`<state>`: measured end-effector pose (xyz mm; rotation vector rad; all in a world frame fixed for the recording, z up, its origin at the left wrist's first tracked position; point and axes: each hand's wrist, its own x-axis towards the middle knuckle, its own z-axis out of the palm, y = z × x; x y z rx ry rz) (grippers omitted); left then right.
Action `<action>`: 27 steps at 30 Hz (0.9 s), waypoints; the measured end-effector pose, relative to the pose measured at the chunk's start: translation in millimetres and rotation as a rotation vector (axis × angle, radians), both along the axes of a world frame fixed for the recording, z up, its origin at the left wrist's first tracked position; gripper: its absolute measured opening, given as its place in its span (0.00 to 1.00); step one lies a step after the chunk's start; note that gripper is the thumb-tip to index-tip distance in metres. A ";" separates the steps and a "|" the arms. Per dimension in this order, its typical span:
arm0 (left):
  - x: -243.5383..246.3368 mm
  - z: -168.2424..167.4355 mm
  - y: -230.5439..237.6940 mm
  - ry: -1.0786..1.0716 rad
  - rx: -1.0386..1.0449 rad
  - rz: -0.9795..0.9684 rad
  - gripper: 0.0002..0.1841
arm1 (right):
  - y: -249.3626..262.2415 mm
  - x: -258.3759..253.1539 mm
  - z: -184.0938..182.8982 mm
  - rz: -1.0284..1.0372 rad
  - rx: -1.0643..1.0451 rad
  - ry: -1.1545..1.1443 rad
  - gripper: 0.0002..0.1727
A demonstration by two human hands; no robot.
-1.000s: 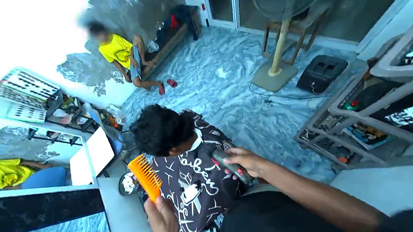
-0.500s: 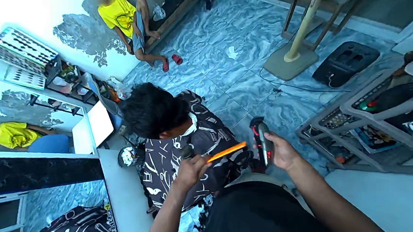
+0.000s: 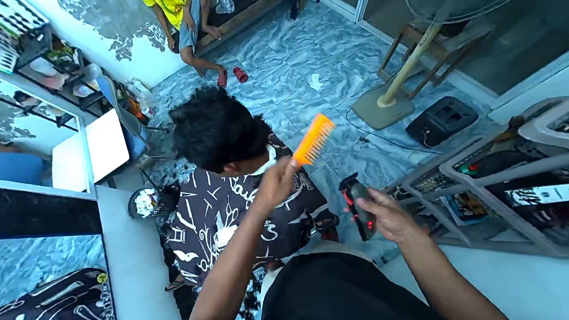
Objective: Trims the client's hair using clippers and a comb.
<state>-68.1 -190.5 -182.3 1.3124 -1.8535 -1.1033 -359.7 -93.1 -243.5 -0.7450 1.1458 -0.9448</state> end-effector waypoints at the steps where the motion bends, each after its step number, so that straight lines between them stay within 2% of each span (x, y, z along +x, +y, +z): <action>1: 4.2 2.3 16.7 0.042 -0.066 -0.080 0.22 | -0.5 16.4 6.4 0.032 -0.010 0.039 0.29; 2: 13.0 5.8 37.8 0.079 -0.216 -0.049 0.21 | -2.3 36.1 13.2 0.067 -0.020 0.076 0.29; 4: 42.7 9.5 74.8 0.170 -0.538 0.301 0.23 | -7.6 79.6 27.9 0.138 -0.057 0.139 0.30; 6: 84.9 9.1 84.4 0.352 -0.700 0.655 0.16 | -18.3 121.6 38.5 0.177 -0.117 0.175 0.30; 8: 123.9 8.0 75.0 0.404 -0.817 0.805 0.09 | -33.4 161.9 47.2 0.175 -0.151 0.196 0.29; 9: 134.2 9.0 70.6 0.333 -0.793 0.847 0.08 | -43.0 178.5 49.5 0.164 -0.158 0.218 0.28; 10: 139.1 10.6 68.5 0.216 -0.709 0.858 0.13 | -51.0 191.5 49.1 0.142 -0.173 0.252 0.28; 13: 123.6 14.2 52.5 0.099 -0.518 0.783 0.49 | -70.8 208.6 41.7 0.081 -0.222 0.387 0.30; 15: 103.0 9.3 36.9 0.082 -0.503 0.772 0.62 | -75.8 214.5 38.4 0.051 -0.221 0.399 0.29; 17: 88.8 0.4 21.7 0.034 -0.488 0.793 0.64 | -79.0 218.9 38.2 0.017 -0.219 0.392 0.27; 20: 81.7 -9.1 13.0 -0.011 -0.465 0.848 0.60 | -83.3 218.5 43.2 -0.005 -0.223 0.379 0.27; 24: 87.3 -21.7 10.1 0.071 -0.393 0.950 0.57 | -90.8 218.5 51.2 0.010 -0.235 0.352 0.30; 27: 95.5 -27.4 6.8 0.169 -0.237 0.993 0.60 | -94.3 217.9 54.9 0.028 -0.215 0.423 0.31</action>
